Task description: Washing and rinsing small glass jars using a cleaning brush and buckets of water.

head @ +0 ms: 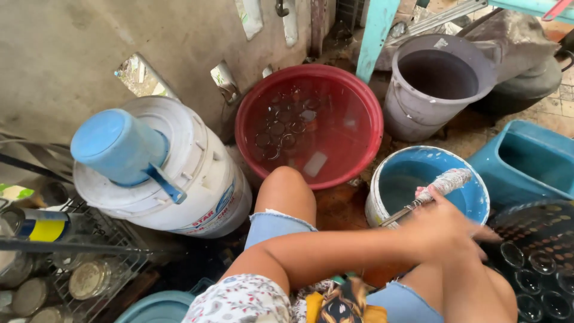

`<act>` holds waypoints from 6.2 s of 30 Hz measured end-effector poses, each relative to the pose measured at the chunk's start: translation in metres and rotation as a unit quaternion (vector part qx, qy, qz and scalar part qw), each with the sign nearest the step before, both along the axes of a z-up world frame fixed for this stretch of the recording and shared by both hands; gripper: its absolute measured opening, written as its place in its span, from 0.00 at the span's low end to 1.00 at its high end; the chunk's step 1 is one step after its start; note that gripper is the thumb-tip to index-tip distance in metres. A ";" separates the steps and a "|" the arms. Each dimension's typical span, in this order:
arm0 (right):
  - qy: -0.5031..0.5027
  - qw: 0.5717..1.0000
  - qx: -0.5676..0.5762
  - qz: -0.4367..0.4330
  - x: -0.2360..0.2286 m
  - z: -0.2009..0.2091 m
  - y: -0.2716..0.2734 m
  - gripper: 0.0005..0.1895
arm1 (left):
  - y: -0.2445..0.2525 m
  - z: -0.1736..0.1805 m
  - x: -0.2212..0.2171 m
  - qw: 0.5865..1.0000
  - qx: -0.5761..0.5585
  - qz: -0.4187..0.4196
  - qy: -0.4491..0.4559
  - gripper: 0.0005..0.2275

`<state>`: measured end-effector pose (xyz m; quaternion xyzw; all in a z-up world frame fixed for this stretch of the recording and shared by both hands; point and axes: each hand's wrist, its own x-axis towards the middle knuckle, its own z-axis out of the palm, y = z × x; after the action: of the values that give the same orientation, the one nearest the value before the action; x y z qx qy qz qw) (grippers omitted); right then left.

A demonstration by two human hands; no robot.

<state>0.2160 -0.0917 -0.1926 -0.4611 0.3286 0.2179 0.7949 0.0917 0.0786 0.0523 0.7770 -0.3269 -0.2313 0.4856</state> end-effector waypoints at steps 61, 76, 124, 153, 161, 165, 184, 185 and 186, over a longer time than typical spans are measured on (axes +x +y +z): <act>-0.056 0.974 -0.220 0.021 -0.043 0.125 0.015 0.30 | 0.400 -0.174 0.146 0.616 0.763 0.196 -0.009 0.20; -0.002 0.961 -0.275 0.038 -0.033 0.151 0.029 0.24 | 0.410 -0.175 0.167 0.685 0.706 0.147 0.106 0.31; -0.039 0.972 -0.232 0.027 -0.042 0.132 0.030 0.31 | 0.371 -0.313 0.132 0.797 0.371 0.434 0.197 0.19; -0.067 0.970 -0.231 0.021 -0.040 0.137 0.035 0.32 | 0.363 -0.331 0.150 0.757 0.046 0.630 0.170 0.14; -0.088 0.971 -0.222 -0.014 -0.041 0.129 0.033 0.32 | 0.371 -0.247 0.173 0.751 -0.075 0.642 0.132 0.12; -0.100 0.971 -0.216 -0.025 -0.039 0.125 0.027 0.32 | 0.381 -0.229 0.183 0.764 -0.064 0.637 0.075 0.12; -0.191 0.959 0.047 -0.202 -0.034 0.125 0.029 0.39 | 0.225 -0.150 0.146 0.846 0.310 0.421 0.107 0.14; -0.192 0.959 0.046 -0.205 -0.032 0.112 0.026 0.39 | 0.212 -0.149 0.139 0.848 0.310 0.418 0.106 0.14; -0.164 0.956 0.067 -0.235 -0.030 0.098 0.022 0.39 | 0.199 -0.148 0.131 0.868 0.323 0.365 0.094 0.14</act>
<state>0.1859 -0.0698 -0.0943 -0.3457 0.2773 -0.0322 0.8958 0.2231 0.2779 -0.0956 0.9288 0.1208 -0.2023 0.2860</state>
